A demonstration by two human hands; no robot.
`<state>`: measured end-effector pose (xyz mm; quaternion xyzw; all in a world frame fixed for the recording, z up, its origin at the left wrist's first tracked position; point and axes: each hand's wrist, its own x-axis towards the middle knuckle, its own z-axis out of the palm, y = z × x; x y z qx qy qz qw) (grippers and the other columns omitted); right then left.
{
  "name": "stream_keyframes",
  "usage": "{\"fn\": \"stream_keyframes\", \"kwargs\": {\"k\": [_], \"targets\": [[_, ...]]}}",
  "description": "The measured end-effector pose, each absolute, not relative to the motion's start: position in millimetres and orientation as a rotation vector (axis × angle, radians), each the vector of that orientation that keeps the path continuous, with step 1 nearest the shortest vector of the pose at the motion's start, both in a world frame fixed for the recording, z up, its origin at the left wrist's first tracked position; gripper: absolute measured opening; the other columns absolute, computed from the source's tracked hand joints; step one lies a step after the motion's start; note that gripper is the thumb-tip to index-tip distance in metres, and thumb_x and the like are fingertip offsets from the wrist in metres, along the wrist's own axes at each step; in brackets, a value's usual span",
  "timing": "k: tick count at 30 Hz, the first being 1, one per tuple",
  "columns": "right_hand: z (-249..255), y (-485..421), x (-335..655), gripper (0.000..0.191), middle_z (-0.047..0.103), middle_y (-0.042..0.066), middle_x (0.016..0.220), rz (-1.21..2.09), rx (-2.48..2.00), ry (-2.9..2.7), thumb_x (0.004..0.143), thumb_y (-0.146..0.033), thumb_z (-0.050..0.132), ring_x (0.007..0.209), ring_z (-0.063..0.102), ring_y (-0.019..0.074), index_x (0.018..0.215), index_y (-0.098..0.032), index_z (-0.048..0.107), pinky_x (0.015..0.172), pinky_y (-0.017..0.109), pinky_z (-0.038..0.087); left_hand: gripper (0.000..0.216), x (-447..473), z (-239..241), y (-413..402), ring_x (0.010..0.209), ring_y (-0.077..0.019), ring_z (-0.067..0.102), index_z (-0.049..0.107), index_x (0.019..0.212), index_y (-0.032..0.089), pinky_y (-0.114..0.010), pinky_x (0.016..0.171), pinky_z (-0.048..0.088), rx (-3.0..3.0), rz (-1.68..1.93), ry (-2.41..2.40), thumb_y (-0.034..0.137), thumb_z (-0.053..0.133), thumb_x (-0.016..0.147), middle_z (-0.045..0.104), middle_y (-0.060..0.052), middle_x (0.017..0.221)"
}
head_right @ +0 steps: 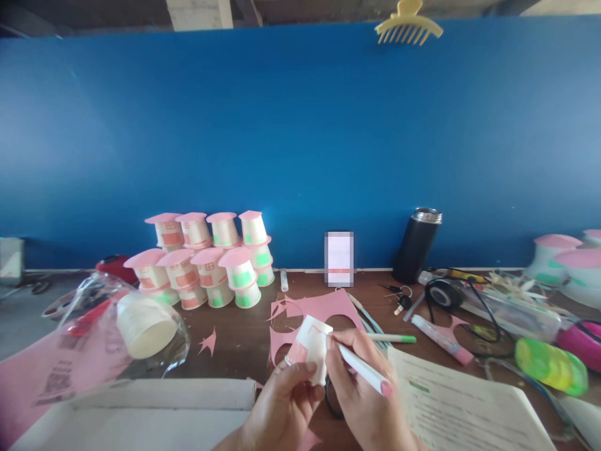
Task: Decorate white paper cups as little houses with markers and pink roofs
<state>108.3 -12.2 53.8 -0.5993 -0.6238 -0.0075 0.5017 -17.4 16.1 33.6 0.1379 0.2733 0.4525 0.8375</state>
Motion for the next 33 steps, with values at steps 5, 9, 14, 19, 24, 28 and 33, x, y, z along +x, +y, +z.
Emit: {"fn": "stream_keyframes", "kwargs": {"k": [5, 9, 14, 19, 24, 28, 33], "targets": [[53.4, -11.8, 108.2, 0.013, 0.065, -0.004, 0.065, -0.025, -1.457, -1.507, 0.091, -0.035, 0.056, 0.051, 0.061, 0.0114, 0.084, -0.025, 0.058, 0.054, 0.021, 0.049, 0.034, -17.9, 32.3, 16.6, 0.061, -0.0101, 0.056, 0.072, 0.088, 0.009, -0.021, 0.052, 0.041, 0.308, 0.954, 0.571, 0.012, 0.078, 0.055, 0.067, -0.004, 0.074], [52.2, -12.1, 109.1, 0.013, 0.065, -0.004, 0.065, -0.013, -1.455, -1.509, 0.090, -0.035, 0.056, 0.051, 0.061, 0.0119, 0.084, -0.025, 0.058, 0.052, 0.021, 0.049, 0.036, -17.5, 33.3, 16.7, 0.061, -0.0101, 0.055, 0.072, 0.088, 0.009, -0.021, 0.053, 0.041, 0.310, 0.955, 0.581, 0.012, 0.079, 0.054, 0.067, -0.004, 0.075], [52.2, -13.0, 109.4, 0.013, 0.065, -0.003, 0.066, -0.008, -1.453, -1.512, 0.090, -0.035, 0.056, 0.052, 0.061, 0.0119, 0.084, -0.025, 0.058, 0.052, 0.021, 0.048, 0.032, -17.6, 33.1, 16.5, 0.063, -0.0100, 0.054, 0.072, 0.084, 0.011, -0.021, 0.054, 0.040, 0.322, 0.956, 0.572, 0.013, 0.080, 0.054, 0.066, -0.003, 0.073], [52.8, -12.5, 108.5, 0.012, 0.065, -0.004, 0.066, -0.017, -1.443, -1.517, 0.091, -0.035, 0.056, 0.052, 0.061, 0.0113, 0.084, -0.025, 0.058, 0.053, 0.021, 0.048, 0.033, -18.0, 30.9, 16.7, 0.063, -0.0100, 0.052, 0.072, 0.086, 0.011, -0.021, 0.055, 0.039, 0.326, 0.952, 0.588, 0.013, 0.080, 0.054, 0.066, -0.003, 0.075], [53.1, -12.3, 108.5, 0.013, 0.064, -0.004, 0.064, -0.012, -1.447, -1.510, 0.091, -0.034, 0.056, 0.051, 0.060, 0.0112, 0.083, -0.024, 0.057, 0.052, 0.021, 0.047, 0.036, -18.0, 29.9, 16.8, 0.066, -0.0111, 0.054, 0.072, 0.089, 0.012, -0.021, 0.055, 0.039, 0.326, 0.950, 0.586, 0.013, 0.080, 0.054, 0.067, -0.005, 0.080], [53.8, -13.4, 108.1, 0.014, 0.063, -0.004, 0.063, -0.019, -1.433, -1.518, 0.091, -0.034, 0.055, 0.051, 0.059, 0.0113, 0.081, -0.024, 0.057, 0.051, 0.021, 0.047, 0.033, -18.4, 30.2, 16.5, 0.064, -0.0103, 0.054, 0.072, 0.087, 0.012, -0.021, 0.055, 0.039, 0.316, 0.954, 0.587, 0.012, 0.079, 0.055, 0.066, -0.004, 0.077], [53.2, -13.3, 107.1, 0.013, 0.062, -0.003, 0.065, -0.019, -1.421, -1.521, 0.090, -0.033, 0.056, 0.053, 0.059, 0.0114, 0.082, -0.024, 0.058, 0.052, 0.021, 0.047, 0.029, -19.0, 30.3, 16.3, 0.064, -0.0098, 0.055, 0.072, 0.085, 0.012, -0.021, 0.055, 0.040, 0.312, 0.963, 0.586, 0.010, 0.078, 0.057, 0.067, -0.003, 0.076]]}}
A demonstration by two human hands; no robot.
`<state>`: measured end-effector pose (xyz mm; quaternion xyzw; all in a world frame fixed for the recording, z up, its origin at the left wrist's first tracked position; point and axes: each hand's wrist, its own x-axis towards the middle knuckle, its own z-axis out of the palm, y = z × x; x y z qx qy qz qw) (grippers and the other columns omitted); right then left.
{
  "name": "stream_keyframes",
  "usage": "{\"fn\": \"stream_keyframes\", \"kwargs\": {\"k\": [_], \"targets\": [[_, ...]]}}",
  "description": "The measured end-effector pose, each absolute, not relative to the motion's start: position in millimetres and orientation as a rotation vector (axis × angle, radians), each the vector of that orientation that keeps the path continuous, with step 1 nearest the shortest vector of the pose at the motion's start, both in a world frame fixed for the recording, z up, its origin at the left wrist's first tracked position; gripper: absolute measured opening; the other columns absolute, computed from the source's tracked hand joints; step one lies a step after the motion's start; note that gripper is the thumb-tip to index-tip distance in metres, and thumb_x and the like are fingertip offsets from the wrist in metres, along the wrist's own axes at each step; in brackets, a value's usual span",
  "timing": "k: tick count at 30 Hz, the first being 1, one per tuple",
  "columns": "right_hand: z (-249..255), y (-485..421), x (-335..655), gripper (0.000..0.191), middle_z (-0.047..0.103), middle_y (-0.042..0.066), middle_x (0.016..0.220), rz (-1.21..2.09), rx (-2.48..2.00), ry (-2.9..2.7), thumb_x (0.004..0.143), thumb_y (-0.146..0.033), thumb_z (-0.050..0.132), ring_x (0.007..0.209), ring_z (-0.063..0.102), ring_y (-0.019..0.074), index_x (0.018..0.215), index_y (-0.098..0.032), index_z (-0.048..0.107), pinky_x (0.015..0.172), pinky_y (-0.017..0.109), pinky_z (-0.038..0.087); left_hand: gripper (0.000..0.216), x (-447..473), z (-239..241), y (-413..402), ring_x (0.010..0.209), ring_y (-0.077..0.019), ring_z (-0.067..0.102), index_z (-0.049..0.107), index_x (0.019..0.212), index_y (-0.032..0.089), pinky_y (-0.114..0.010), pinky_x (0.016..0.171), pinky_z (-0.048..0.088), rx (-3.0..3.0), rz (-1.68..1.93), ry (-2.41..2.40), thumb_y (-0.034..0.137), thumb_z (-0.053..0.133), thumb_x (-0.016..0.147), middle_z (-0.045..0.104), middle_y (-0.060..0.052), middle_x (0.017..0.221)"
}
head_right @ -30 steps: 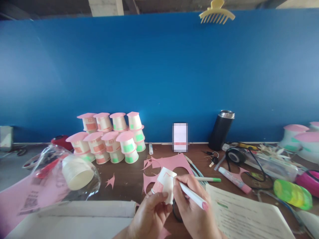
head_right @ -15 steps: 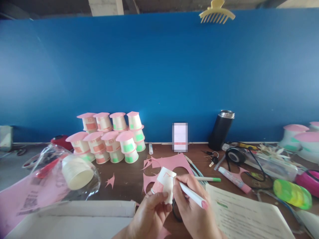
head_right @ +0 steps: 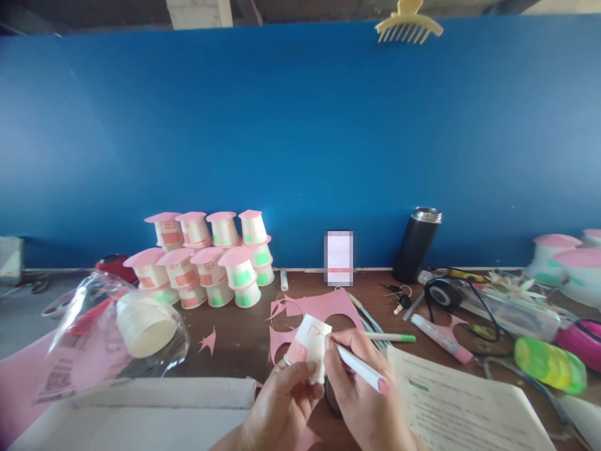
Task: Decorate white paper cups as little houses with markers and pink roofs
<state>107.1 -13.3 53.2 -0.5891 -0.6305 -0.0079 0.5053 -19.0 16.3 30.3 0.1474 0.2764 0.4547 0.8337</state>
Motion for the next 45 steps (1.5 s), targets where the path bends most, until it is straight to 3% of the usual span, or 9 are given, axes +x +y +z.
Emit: {"fn": "stream_keyframes", "kwargs": {"k": [22, 45], "targets": [[52.6, -14.5, 104.7, 0.015, 0.064, -0.001, 0.068, -0.054, -1.442, -1.541, 0.091, -0.034, 0.054, 0.059, 0.062, 0.0149, 0.081, -0.023, 0.057, 0.056, 0.024, 0.049, 0.031, -19.1, 30.4, 15.8, 0.066, -0.0101, 0.055, 0.072, 0.091, 0.011, -0.021, 0.056, 0.040, 0.338, 0.969, 0.542, 0.010, 0.076, 0.061, 0.067, -0.004, 0.080], [51.2, -15.0, 103.2, 0.015, 0.062, 0.000, 0.067, -0.047, -1.445, -1.560, 0.091, -0.034, 0.055, 0.062, 0.062, 0.0162, 0.080, -0.024, 0.056, 0.057, 0.025, 0.049, 0.025, -19.3, 29.3, 16.4, 0.062, -0.0093, 0.053, 0.071, 0.084, 0.010, -0.021, 0.056, 0.041, 0.332, 0.965, 0.550, 0.010, 0.076, 0.060, 0.065, -0.003, 0.073]]}}
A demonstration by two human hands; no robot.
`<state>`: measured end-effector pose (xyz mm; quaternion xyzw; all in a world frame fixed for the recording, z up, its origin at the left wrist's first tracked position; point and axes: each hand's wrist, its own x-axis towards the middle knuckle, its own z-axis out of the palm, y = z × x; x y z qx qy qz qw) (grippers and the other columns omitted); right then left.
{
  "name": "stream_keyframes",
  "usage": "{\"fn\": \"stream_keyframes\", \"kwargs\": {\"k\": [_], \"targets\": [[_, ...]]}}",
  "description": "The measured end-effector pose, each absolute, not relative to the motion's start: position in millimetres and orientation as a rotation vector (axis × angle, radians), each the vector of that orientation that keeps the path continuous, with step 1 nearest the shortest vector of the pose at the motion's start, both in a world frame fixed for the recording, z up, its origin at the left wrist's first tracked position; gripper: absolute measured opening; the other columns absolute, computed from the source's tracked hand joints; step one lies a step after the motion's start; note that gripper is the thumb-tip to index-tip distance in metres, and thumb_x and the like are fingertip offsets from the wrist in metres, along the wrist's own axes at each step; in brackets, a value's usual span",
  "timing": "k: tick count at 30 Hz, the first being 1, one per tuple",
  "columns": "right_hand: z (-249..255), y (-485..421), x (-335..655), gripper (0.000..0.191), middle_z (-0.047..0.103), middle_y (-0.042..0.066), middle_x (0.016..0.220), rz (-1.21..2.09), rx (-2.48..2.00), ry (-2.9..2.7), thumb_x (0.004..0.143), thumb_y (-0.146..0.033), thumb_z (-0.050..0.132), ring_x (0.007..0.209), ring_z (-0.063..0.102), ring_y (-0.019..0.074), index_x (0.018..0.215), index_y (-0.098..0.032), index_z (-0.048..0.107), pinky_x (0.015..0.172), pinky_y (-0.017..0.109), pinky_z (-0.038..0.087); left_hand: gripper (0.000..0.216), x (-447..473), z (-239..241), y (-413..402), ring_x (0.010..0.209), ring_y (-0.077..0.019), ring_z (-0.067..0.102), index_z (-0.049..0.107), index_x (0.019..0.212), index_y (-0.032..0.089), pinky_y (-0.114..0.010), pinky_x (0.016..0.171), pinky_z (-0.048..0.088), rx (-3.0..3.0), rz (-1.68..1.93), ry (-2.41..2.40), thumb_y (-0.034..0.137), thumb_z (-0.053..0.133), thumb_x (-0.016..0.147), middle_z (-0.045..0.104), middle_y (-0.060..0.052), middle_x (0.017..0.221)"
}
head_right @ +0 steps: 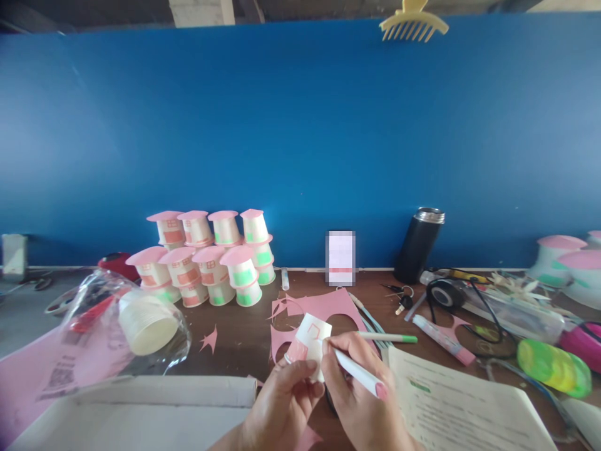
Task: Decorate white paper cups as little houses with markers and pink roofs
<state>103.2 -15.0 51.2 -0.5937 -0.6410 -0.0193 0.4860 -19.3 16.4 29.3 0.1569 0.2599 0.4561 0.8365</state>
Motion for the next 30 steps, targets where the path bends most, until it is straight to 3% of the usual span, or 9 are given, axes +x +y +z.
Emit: {"fn": "stream_keyframes", "kwargs": {"k": [30], "targets": [[50.7, -14.3, 103.0, 0.016, 0.062, -0.001, 0.065, -0.073, -1.436, -1.577, 0.091, -0.033, 0.055, 0.061, 0.062, 0.0154, 0.079, -0.024, 0.056, 0.060, 0.025, 0.049, 0.027, -18.8, 28.4, 17.3, 0.064, -0.0098, 0.053, 0.071, 0.086, 0.009, -0.021, 0.057, 0.040, 0.340, 0.963, 0.559, 0.011, 0.075, 0.059, 0.065, -0.004, 0.075]]}}
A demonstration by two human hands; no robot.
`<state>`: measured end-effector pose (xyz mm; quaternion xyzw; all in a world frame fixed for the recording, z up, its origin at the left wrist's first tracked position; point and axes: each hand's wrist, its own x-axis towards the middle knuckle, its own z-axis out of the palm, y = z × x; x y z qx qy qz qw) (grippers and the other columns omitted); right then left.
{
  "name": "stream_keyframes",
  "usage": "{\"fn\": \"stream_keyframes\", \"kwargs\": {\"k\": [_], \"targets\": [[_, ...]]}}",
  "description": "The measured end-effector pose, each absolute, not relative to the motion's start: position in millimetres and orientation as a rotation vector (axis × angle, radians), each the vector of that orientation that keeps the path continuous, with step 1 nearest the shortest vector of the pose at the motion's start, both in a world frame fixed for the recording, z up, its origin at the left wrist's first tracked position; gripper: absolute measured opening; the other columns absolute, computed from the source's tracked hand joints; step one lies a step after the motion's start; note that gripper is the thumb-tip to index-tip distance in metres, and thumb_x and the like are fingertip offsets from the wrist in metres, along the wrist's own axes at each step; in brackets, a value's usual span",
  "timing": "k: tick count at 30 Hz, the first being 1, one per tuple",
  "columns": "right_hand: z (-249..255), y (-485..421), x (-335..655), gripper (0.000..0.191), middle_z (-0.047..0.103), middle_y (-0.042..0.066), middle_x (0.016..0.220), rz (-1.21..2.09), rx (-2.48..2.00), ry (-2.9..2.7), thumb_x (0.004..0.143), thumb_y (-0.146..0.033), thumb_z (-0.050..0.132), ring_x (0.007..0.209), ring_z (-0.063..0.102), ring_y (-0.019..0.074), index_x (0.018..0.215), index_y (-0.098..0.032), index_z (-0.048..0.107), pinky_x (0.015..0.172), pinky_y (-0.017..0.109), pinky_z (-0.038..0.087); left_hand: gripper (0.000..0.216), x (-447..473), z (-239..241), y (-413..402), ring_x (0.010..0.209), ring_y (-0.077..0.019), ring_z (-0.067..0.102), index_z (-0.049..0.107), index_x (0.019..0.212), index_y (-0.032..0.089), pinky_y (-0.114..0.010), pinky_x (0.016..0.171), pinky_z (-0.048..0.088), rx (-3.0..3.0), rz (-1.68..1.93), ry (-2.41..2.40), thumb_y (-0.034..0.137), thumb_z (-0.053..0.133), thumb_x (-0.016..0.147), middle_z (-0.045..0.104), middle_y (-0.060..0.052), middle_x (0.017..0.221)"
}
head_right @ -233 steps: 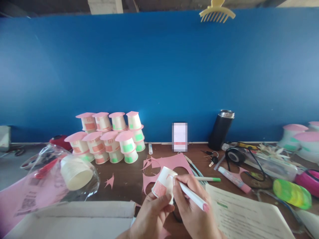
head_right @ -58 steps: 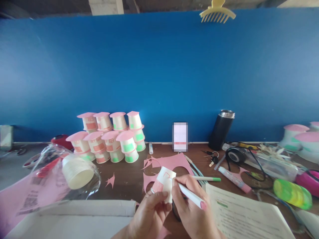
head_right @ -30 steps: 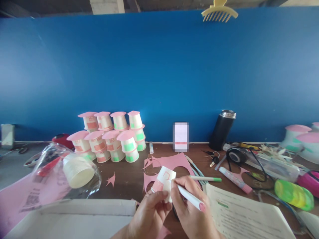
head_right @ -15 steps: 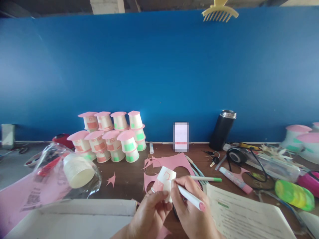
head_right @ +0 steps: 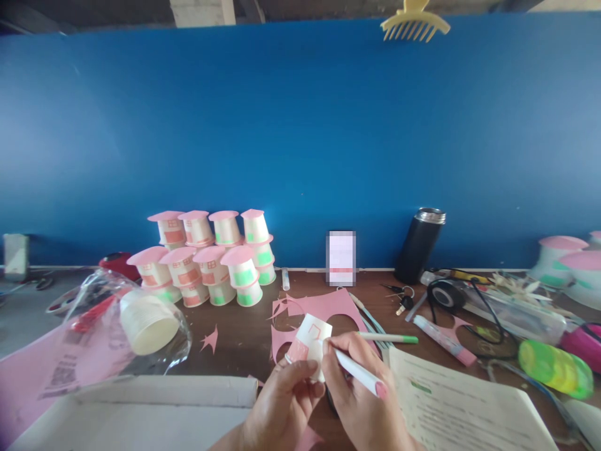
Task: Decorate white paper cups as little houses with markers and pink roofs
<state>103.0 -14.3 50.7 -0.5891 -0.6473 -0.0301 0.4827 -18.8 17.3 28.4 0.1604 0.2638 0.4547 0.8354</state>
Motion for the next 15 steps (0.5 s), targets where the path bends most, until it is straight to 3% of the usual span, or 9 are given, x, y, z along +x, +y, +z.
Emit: {"fn": "stream_keyframes", "kwargs": {"k": [15], "targets": [[49.3, -15.7, 103.6, 0.015, 0.061, -0.002, 0.065, -0.067, -1.442, -1.564, 0.091, -0.033, 0.056, 0.060, 0.061, 0.0147, 0.079, -0.024, 0.056, 0.063, 0.026, 0.049, 0.029, -18.8, 32.1, 16.9, 0.061, -0.0090, 0.052, 0.070, 0.084, 0.010, -0.021, 0.055, 0.039, 0.334, 0.962, 0.558, 0.011, 0.077, 0.056, 0.064, -0.003, 0.073]]}}
